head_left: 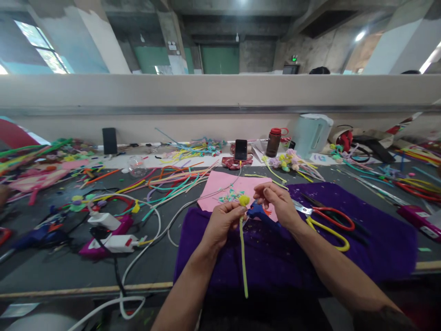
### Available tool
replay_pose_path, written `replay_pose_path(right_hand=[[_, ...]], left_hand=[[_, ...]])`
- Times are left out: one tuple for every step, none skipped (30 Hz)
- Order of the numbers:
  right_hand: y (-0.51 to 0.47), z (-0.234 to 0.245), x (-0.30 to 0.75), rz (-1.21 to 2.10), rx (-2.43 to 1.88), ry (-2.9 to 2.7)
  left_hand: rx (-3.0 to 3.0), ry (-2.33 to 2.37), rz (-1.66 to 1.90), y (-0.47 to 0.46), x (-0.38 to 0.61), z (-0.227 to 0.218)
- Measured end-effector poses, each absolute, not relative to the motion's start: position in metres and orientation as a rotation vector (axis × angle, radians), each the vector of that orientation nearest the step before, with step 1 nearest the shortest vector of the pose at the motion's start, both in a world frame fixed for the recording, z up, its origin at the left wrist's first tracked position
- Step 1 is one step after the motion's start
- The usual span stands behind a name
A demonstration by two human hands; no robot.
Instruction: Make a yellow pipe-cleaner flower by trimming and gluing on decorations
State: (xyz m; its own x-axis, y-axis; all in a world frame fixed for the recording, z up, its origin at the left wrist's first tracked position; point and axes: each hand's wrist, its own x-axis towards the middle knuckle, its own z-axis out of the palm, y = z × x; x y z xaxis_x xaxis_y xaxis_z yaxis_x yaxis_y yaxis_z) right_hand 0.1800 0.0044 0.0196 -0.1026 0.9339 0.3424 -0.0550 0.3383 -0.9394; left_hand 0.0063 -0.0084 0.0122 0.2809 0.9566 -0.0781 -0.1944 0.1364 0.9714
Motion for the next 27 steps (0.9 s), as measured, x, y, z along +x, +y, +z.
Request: replay_pose_path(right_hand=[[0.004, 0.020, 0.179, 1.046, -0.885, -1.390], [0.002, 0.021, 0.178, 1.061, -0.907, -1.383], [-0.001, 0.021, 0.177, 1.085, -0.928, -1.386], [-0.005, 0.021, 0.175, 1.119, -0.942, -1.400], [-0.011, 0.021, 0.172, 1.161, -0.947, -1.422], [-0.018, 0.021, 0.170, 1.210, -0.948, -1.454], [-0.026, 0.021, 0.167, 1.264, -0.948, -1.494], [-0.035, 0.022, 0.165, 1.309, -0.950, -1.538], [-0.044, 0.022, 0.162, 1.347, -0.946, -1.580], [-0.054, 0.023, 0.160, 1.373, -0.935, -1.612], [-0.063, 0.024, 0.158, 1.387, -0.918, -1.628], [-0.071, 0.025, 0.156, 1.396, -0.895, -1.629], [-0.079, 0.027, 0.154, 1.403, -0.873, -1.622], [-0.087, 0.028, 0.152, 1.407, -0.854, -1.611], [-0.094, 0.029, 0.151, 1.404, -0.839, -1.602], [-0.101, 0.029, 0.150, 1.394, -0.825, -1.598], [-0.107, 0.030, 0.149, 1.379, -0.814, -1.604], [-0.113, 0.030, 0.149, 1.356, -0.809, -1.611], [-0.119, 0.029, 0.149, 1.322, -0.812, -1.618], [-0.124, 0.029, 0.149, 1.277, -0.824, -1.630], [-0.129, 0.028, 0.148, 1.224, -0.841, -1.647], [-0.133, 0.027, 0.148, 1.167, -0.860, -1.670], [-0.136, 0.026, 0.148, 1.110, -0.876, -1.699], [-0.139, 0.025, 0.148, 1.055, -0.886, -1.732], [-0.141, 0.024, 0.147, 1.000, -0.891, -1.768], [-0.142, 0.023, 0.146, 0.944, -0.897, -1.799], [-0.143, 0.022, 0.145, 0.885, -0.905, -1.828]], left_hand=[[1.059, 0.882, 1.022, -0.008, 0.005, 0.012], [1.025, 0.862, 1.021, -0.007, 0.003, 0.012], [0.991, 0.848, 1.022, -0.008, 0.001, 0.012], [0.954, 0.840, 1.025, -0.010, -0.001, 0.013], [0.913, 0.834, 1.025, -0.012, -0.002, 0.014], [0.873, 0.824, 1.031, -0.016, -0.003, 0.015], [0.838, 0.809, 1.038, -0.021, -0.004, 0.016], [0.813, 0.785, 1.049, -0.028, -0.004, 0.018], [0.799, 0.750, 1.064, -0.035, -0.003, 0.019], [0.797, 0.712, 1.076, -0.042, -0.002, 0.021], [0.803, 0.685, 1.097, -0.049, -0.001, 0.022], [0.813, 0.664, 1.100, -0.057, 0.000, 0.023], [0.830, 0.648, 1.090, -0.064, 0.001, 0.024], [0.852, 0.639, 1.076, -0.071, 0.002, 0.024], [0.877, 0.634, 1.057, -0.078, 0.003, 0.024], [0.905, 0.633, 1.043, -0.084, 0.004, 0.024], [0.933, 0.636, 1.041, -0.091, 0.004, 0.024], [0.959, 0.643, 1.055, -0.097, 0.005, 0.025], [0.981, 0.649, 1.076, -0.103, 0.005, 0.025], [0.998, 0.654, 1.100, -0.109, 0.005, 0.025], [1.008, 0.659, 1.126, -0.115, 0.006, 0.026], [1.009, 0.664, 1.150, -0.120, 0.006, 0.026], [0.999, 0.672, 1.168, -0.125, 0.006, 0.026], [0.979, 0.681, 1.185, -0.130, 0.007, 0.026], [0.954, 0.690, 1.206, -0.134, 0.007, 0.026], [0.928, 0.697, 1.233, -0.137, 0.008, 0.025], [0.905, 0.701, 1.264, -0.140, 0.009, 0.024]])
